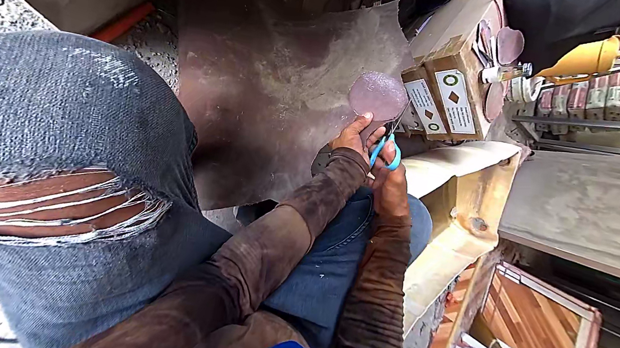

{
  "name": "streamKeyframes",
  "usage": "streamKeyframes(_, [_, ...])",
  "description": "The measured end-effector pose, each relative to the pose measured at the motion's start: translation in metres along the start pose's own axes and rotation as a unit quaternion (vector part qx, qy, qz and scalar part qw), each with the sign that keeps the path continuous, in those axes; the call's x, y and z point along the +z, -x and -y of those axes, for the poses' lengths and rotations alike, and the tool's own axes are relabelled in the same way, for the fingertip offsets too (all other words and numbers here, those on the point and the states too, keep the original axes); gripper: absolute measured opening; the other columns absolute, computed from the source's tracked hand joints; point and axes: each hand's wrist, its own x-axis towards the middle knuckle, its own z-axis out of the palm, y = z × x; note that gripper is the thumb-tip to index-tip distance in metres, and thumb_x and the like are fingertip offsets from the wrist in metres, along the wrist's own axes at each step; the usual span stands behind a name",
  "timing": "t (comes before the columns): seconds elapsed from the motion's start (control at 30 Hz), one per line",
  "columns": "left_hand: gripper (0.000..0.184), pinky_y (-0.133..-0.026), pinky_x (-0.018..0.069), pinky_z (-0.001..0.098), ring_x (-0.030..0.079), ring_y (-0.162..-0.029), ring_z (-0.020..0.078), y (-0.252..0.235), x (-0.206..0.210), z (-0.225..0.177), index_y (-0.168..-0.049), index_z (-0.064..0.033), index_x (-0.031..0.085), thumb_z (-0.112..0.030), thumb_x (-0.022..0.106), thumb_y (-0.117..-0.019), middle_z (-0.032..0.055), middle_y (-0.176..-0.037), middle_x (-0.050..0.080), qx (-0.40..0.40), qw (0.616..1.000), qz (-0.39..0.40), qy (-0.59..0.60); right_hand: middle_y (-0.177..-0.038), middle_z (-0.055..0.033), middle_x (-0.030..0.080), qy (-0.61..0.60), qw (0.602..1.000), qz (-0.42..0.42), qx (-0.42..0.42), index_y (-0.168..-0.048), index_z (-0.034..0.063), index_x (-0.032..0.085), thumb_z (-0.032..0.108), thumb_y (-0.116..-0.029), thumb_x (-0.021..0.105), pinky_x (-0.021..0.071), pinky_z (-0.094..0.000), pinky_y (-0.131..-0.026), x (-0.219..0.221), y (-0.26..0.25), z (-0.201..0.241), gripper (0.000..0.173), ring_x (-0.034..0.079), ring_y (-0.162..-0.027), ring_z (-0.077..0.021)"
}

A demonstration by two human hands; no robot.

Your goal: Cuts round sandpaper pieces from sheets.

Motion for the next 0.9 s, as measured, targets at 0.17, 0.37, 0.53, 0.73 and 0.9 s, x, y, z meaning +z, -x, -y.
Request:
streamKeyframes(0.17, [0.041, -0.065, 0.0628, 0.0374, 0.069, -0.077, 0.0266, -0.013, -0.004, -0.001, -0.125, 0.0048, 0.053, 0.002, 0.073, -0.0889, 0.0206, -0.105, 0.064, 0.018, 0.998, -0.011, 0.052, -0.069, -0.0067, 0.068, -0.13, 0.988, 0.065, -0.045, -0.116, -0.0016, 0.06, 0.058, -0.1031, 0.041, 0.0527, -0.0243, -0.047, -0.012, 0.045, 0.012, 0.064, 0.065, -0.055, -0.0136])
streamKeyframes(0.37, [0.04, -0.07, 0.0632, 0.0375, 0.07, -0.082, 0.027, -0.009, -0.008, 0.011, -0.124, 0.0043, 0.054, 0.001, 0.073, -0.0887, 0.0197, -0.109, 0.064, 0.019, 0.999, 0.002, 0.04, -0.069, -0.0086, 0.069, -0.209, 0.97, 0.11, -0.05, -0.114, -0.0008, 0.061, 0.067, -0.0968, 0.051, 0.053, -0.0239, -0.047, -0.019, 0.061, 0.01, 0.07, 0.067, -0.055, -0.0145])
streamKeyframes(0.53, [0.043, -0.069, 0.0628, 0.0383, 0.069, -0.083, 0.0276, -0.009, -0.006, 0.008, -0.127, 0.0042, 0.053, 0.003, 0.073, -0.0885, 0.0204, -0.109, 0.064, 0.03, 0.999, -0.003, 0.045, -0.068, -0.0061, 0.068, -0.174, 0.975, 0.12, -0.071, -0.112, -0.0025, 0.063, 0.066, -0.0962, 0.053, 0.0516, -0.0235, -0.047, -0.014, 0.073, 0.025, 0.071, 0.064, -0.053, -0.0122])
streamKeyframes(0.73, [0.042, -0.07, 0.0629, 0.0388, 0.069, -0.082, 0.0274, -0.006, -0.007, 0.01, -0.126, 0.0035, 0.053, 0.002, 0.073, -0.0884, 0.0197, -0.109, 0.064, 0.02, 0.999, 0.01, 0.043, -0.061, -0.0078, 0.066, -0.182, 0.981, 0.065, -0.01, -0.104, -0.001, 0.064, 0.052, -0.1066, 0.032, 0.0495, -0.022, -0.042, -0.009, 0.042, 0.021, 0.062, 0.063, -0.048, -0.012])
streamKeyframes(0.9, [0.035, -0.068, 0.0625, 0.0357, 0.069, -0.08, 0.0247, -0.002, -0.006, 0.009, -0.123, 0.0034, 0.056, -0.002, 0.071, -0.0913, 0.0181, -0.109, 0.064, 0.009, 0.999, 0.013, 0.03, -0.063, -0.0062, 0.066, -0.142, 0.989, 0.035, -0.025, -0.107, 0.0003, 0.065, 0.049, -0.1077, 0.037, 0.0493, -0.0203, -0.044, -0.011, 0.022, 0.016, 0.056, 0.062, -0.049, -0.0093])
